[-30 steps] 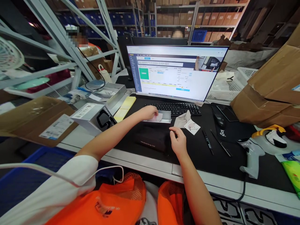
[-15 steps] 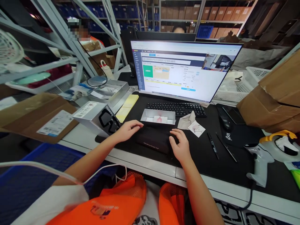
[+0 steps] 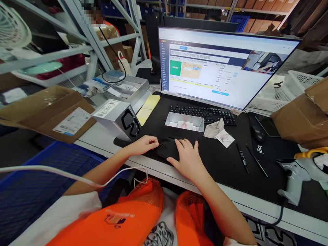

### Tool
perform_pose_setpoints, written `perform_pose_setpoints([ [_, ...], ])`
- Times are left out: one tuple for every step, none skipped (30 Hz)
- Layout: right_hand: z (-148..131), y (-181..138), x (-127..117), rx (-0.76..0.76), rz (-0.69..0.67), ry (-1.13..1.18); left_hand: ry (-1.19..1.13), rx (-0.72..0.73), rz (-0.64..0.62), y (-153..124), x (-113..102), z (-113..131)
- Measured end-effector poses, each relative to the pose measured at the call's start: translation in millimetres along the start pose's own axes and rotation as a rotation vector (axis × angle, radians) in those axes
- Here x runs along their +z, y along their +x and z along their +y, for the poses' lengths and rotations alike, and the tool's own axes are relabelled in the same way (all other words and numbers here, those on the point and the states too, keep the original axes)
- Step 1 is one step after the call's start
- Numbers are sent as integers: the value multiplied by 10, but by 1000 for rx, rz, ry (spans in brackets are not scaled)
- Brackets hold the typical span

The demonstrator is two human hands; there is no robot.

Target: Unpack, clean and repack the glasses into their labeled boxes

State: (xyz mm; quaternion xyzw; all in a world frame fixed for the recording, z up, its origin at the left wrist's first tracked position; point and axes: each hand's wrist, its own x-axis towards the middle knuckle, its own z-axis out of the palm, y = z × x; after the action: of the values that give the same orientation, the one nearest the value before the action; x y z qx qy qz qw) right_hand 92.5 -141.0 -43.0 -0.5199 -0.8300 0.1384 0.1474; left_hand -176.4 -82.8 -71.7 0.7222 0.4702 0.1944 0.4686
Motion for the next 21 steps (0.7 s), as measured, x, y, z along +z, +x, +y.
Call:
perform_pose_setpoints([
  [-55, 30, 24, -9, 8, -20, -10, 19, -3, -3, -18, 49],
  [-98, 52, 48, -15, 18, -36, -28, 35, 1, -5, -23, 119],
  [-130, 65, 71, -20, 26, -46, -35, 56, 9, -4, -10, 209],
  [-149, 69, 91, -25, 29, -52, -13, 89, 14, -1, 25, 317],
  [-157, 67, 108, -29, 29, -58, 45, 139, 7, 6, 81, 437],
  [-155, 60, 121, -29, 26, -64, 134, 203, -6, 16, 159, 562],
  [-143, 50, 130, -28, 20, -70, 241, 269, -4, 31, 250, 683],
  [-124, 40, 135, -27, 15, -74, 341, 322, 7, 49, 347, 791],
  [-100, 30, 137, -24, 12, -74, 420, 357, 25, 66, 440, 878],
  [-76, 20, 135, -21, 14, -67, 469, 382, 43, 80, 518, 938],
  [-54, 11, 130, -19, 21, -53, 488, 406, 54, 86, 574, 969],
  [-38, 2, 122, -18, 34, -36, 486, 440, 54, 81, 604, 968],
  [-30, -7, 112, -20, 48, -21, 474, 486, 47, 65, 605, 937],
  [-31, -15, 100, -22, 63, -10, 464, 533, 47, 38, 581, 881],
  [-41, -20, 89, -24, 76, -6, 464, 562, 62, 3, 537, 804],
  [-56, -21, 79, -24, 86, -7, 482, 562, 89, -37, 480, 713],
  [-74, -14, 72, -22, 94, -14, 520, 530, 123, -76, 419, 619],
  [-93, 1, 67, -16, 99, -24, 572, 473, 156, -110, 361, 530],
  [-110, 25, 65, -9, 100, -35, 626, 410, 180, -135, 315, 454],
  [-127, 59, 68, -2, 95, -44, 669, 357, 186, -147, 285, 397],
  [-141, 101, 74, 5, 84, -49, 693, 330, 179, -145, 273, 362],
])
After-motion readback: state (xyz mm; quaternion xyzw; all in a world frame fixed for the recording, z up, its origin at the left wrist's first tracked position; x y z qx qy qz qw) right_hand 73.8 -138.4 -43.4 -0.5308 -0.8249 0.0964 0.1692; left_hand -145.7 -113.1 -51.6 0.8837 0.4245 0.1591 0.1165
